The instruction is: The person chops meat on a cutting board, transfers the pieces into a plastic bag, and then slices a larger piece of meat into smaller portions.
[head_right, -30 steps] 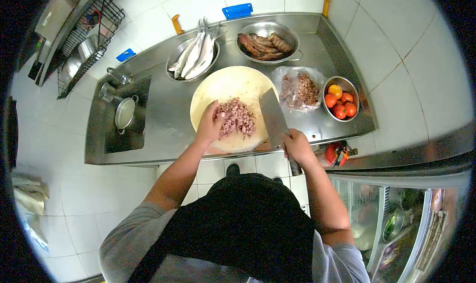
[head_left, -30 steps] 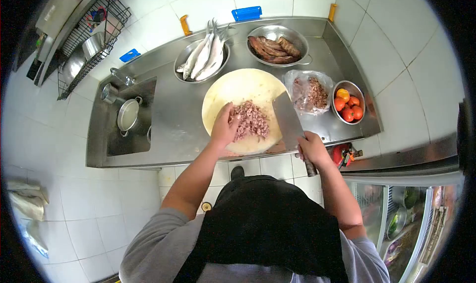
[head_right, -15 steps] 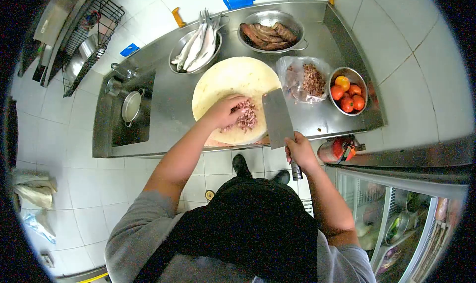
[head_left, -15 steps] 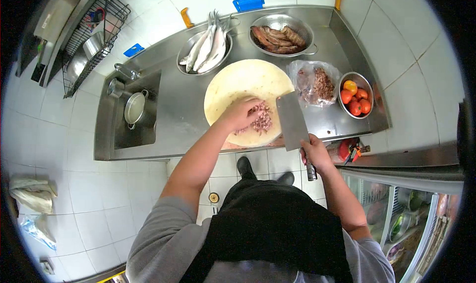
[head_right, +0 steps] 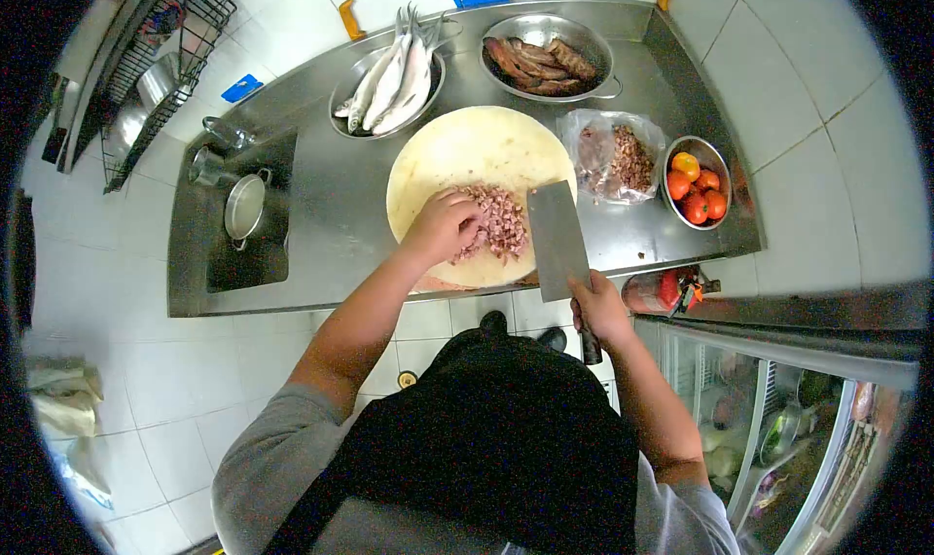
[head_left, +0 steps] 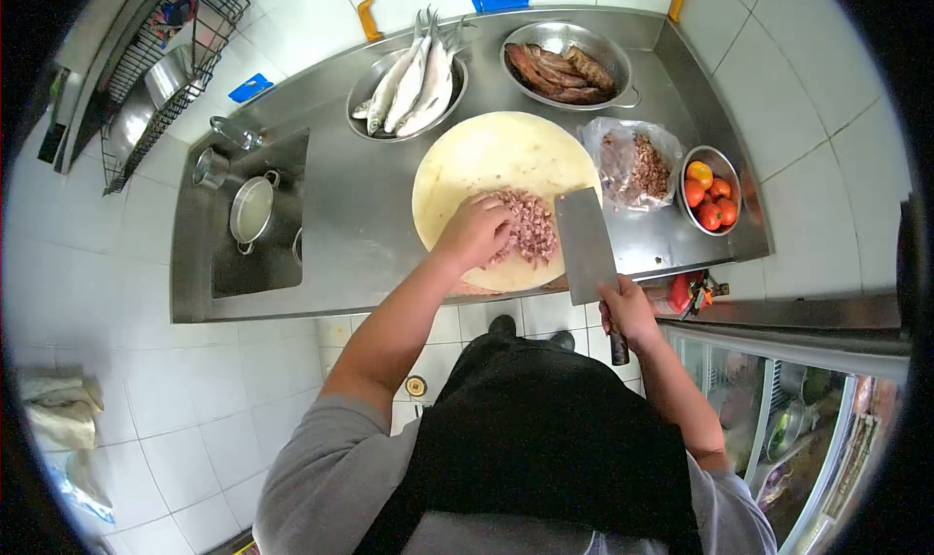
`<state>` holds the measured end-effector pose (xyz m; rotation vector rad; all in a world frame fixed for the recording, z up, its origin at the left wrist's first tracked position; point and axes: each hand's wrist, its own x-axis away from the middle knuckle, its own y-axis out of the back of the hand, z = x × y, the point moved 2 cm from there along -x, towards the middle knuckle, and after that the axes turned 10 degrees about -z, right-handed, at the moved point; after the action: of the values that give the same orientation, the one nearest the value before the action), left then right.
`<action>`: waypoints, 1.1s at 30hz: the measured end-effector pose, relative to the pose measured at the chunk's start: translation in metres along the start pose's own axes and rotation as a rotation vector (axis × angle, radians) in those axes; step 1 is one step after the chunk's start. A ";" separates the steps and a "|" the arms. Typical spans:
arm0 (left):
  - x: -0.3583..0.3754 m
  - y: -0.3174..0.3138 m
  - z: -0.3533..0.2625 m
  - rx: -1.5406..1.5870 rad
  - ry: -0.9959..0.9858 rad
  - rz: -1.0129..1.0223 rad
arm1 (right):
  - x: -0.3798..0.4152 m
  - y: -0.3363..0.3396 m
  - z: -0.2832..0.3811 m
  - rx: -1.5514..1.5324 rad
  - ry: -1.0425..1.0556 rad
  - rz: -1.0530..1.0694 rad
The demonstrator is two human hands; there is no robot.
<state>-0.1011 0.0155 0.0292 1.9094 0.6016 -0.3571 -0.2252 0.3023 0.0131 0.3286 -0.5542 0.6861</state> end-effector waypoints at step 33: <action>0.048 0.069 0.085 0.454 0.838 -0.204 | 0.085 -0.087 0.060 0.898 0.564 -0.270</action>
<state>-0.0203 -0.0721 0.0235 2.4247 1.3593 0.2359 -0.1347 0.2538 0.1021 0.9871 0.3690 0.6933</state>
